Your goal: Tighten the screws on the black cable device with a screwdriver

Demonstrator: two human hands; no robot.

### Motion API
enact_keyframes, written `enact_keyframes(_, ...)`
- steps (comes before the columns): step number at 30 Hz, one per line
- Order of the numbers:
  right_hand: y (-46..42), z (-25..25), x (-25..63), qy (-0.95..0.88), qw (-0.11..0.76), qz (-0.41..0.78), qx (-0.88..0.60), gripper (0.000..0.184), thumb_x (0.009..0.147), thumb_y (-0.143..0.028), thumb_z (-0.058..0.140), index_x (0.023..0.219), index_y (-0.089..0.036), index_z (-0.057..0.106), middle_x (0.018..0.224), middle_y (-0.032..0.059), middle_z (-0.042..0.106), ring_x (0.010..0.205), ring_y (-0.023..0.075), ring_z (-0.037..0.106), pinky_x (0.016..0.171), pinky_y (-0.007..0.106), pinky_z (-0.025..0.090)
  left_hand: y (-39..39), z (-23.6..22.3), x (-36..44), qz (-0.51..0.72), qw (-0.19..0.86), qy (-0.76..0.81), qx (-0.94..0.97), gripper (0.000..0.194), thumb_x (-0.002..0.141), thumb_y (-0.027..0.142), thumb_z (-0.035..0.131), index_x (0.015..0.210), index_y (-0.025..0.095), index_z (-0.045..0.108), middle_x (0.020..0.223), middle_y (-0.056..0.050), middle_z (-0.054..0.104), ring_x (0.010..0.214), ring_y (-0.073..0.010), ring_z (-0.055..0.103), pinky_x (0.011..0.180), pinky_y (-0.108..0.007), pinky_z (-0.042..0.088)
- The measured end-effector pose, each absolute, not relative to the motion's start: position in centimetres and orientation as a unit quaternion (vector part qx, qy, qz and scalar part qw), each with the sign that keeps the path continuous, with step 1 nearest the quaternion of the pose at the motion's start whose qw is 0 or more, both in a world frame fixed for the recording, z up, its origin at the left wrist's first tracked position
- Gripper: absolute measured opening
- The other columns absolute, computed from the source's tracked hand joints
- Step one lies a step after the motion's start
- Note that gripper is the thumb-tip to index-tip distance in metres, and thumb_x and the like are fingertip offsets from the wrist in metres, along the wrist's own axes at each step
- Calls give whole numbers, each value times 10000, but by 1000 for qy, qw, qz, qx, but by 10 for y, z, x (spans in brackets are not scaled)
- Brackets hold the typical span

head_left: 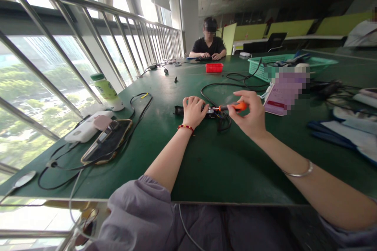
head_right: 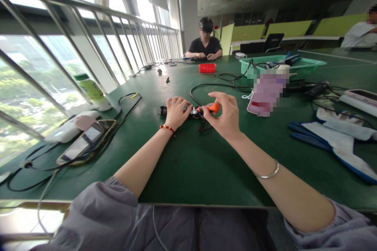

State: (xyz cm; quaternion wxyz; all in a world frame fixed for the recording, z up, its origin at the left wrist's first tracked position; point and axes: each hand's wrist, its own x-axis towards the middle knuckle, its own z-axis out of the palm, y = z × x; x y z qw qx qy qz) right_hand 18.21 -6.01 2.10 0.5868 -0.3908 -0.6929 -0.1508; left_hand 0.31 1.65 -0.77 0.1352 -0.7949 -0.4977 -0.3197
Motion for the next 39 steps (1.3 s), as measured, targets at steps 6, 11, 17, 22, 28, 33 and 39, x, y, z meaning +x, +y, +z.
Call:
enact_keyframes(6,-60,21,182,-693,593,-148,-383,329,742,-254,623,1061,-224,551,878,37,628,790,200,588,786,399,492,18,-8,2,-316,142,-500,-794,216,924,333,440,881,234,628,1011,-49,640,1128,-244,470,1029,-449,241)
enact_keyframes(11,-60,21,182,-693,588,-146,-390,264,754,-282,628,1007,-231,571,860,35,633,778,202,586,788,403,493,18,-8,1,-309,140,-502,-796,206,925,307,431,892,248,626,1022,-48,639,1135,-246,467,1030,-450,242)
enact_keyframes(17,-61,22,182,-694,587,-149,-390,297,744,-277,629,1030,-230,565,823,25,624,767,197,587,793,395,497,17,-7,2,-312,128,-499,-798,212,921,334,437,889,245,626,1022,-53,634,1138,-250,465,1034,-456,238)
enact_keyframes(22,-60,22,182,-703,582,-153,-379,307,741,-248,616,1042,-222,559,897,44,636,809,208,594,797,396,491,17,-8,2,-317,139,-498,-795,229,927,352,435,873,234,624,1007,-49,641,1124,-242,474,1029,-445,240)
enact_keyframes(28,-62,23,181,-700,578,-159,-388,236,748,-274,617,977,-233,577,790,12,631,729,190,581,789,392,483,17,-8,3,-314,135,-499,-797,231,926,355,436,880,235,628,1013,-52,637,1133,-245,467,1031,-449,239)
enact_keyframes(33,-60,22,182,-704,583,-152,-375,335,733,-245,612,1062,-216,557,920,48,640,835,212,605,808,396,494,18,-8,2,-311,138,-500,-796,226,928,351,434,878,239,624,1006,-46,641,1128,-241,469,1029,-443,239)
enact_keyframes(39,-61,22,181,-700,576,-159,-392,233,756,-296,628,976,-233,585,713,3,591,733,198,567,789,402,489,19,-9,2,-316,141,-497,-796,219,926,344,440,863,240,623,990,-46,644,1121,-242,475,1024,-443,241)
